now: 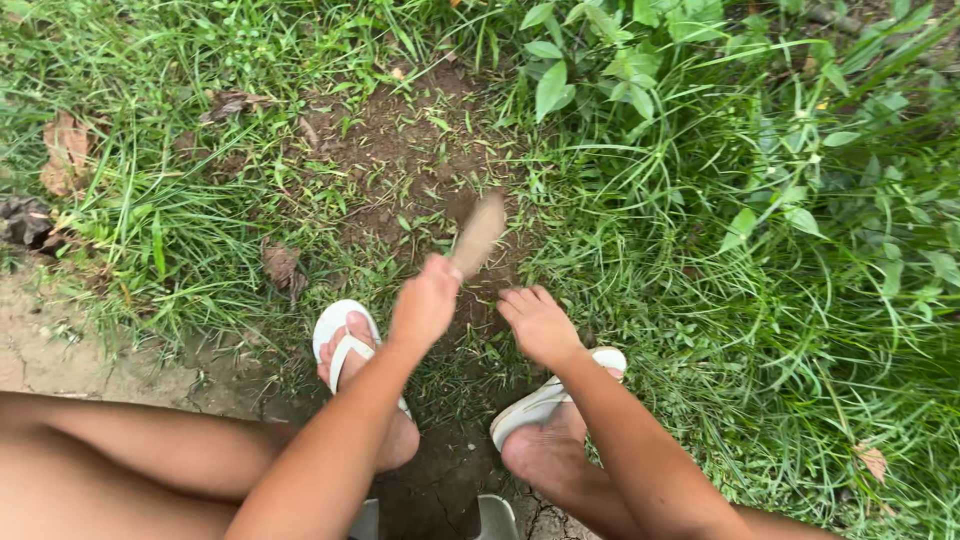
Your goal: The person clears grass and weeds from a patch of dirt using a small hand tool and their hands.
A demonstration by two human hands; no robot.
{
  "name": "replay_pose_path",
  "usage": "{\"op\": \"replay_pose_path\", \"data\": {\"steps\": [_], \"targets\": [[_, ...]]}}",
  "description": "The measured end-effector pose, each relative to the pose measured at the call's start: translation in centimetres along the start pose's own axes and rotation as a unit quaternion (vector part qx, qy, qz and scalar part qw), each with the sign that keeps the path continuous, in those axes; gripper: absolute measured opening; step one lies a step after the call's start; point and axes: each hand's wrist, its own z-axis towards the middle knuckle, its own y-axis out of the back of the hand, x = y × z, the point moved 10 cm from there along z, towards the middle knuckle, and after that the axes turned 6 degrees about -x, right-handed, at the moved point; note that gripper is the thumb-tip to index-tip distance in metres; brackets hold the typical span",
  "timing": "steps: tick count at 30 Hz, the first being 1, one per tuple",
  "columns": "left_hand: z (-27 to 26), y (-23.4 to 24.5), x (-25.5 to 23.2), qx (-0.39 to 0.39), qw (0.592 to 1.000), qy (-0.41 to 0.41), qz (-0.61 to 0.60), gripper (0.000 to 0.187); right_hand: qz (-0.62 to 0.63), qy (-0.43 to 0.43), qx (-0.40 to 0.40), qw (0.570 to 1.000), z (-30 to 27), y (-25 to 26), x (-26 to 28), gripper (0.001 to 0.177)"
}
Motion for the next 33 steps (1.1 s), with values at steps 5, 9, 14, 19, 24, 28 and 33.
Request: {"op": "replay_pose_path", "data": {"steps": [5, 9, 14, 19, 24, 28, 33], "targets": [[-3.6, -4.5, 1.8, 0.02, 0.999, 0.046, -0.004, 0.024, -0.223, -0.059, -0.008, 0.973, 0.5, -2.0, -7.1, 0.059], [-10.1, -9.8, 2.7, 0.15, 0.894, 0.304, -0.292, 0.027, -0.194, -0.131, 0.111, 0.966, -2.0, -4.5, -11.4, 0.036], [-11.5, -11.3, 3.6, 0.208, 0.841, 0.368, -0.337, 0.026, -0.106, -0.372, 0.081, 0.919, -3.3, -2.9, -15.4, 0.026], [-10.0, -13.5, 3.8, 0.221, 0.828, 0.341, -0.387, 0.025, -0.104, -0.301, 0.065, 0.946, -0.1, -1.7, -12.6, 0.047], [-8.9, -14.7, 2.7, 0.23, 0.816, 0.35, -0.397, 0.021, -0.173, -0.277, 0.12, 0.938, 0.0, -5.0, -14.3, 0.046], [-8.9, -14.6, 2.3, 0.219, 0.846, 0.358, -0.328, 0.02, -0.101, -0.322, 0.197, 0.921, -2.2, -8.0, -16.0, 0.021], [-5.4, -12.8, -5.2, 0.065, 0.956, -0.22, 0.181, 0.01, -0.077, -0.347, 0.153, 0.922, -3.4, -7.8, -16.9, 0.019]]}}
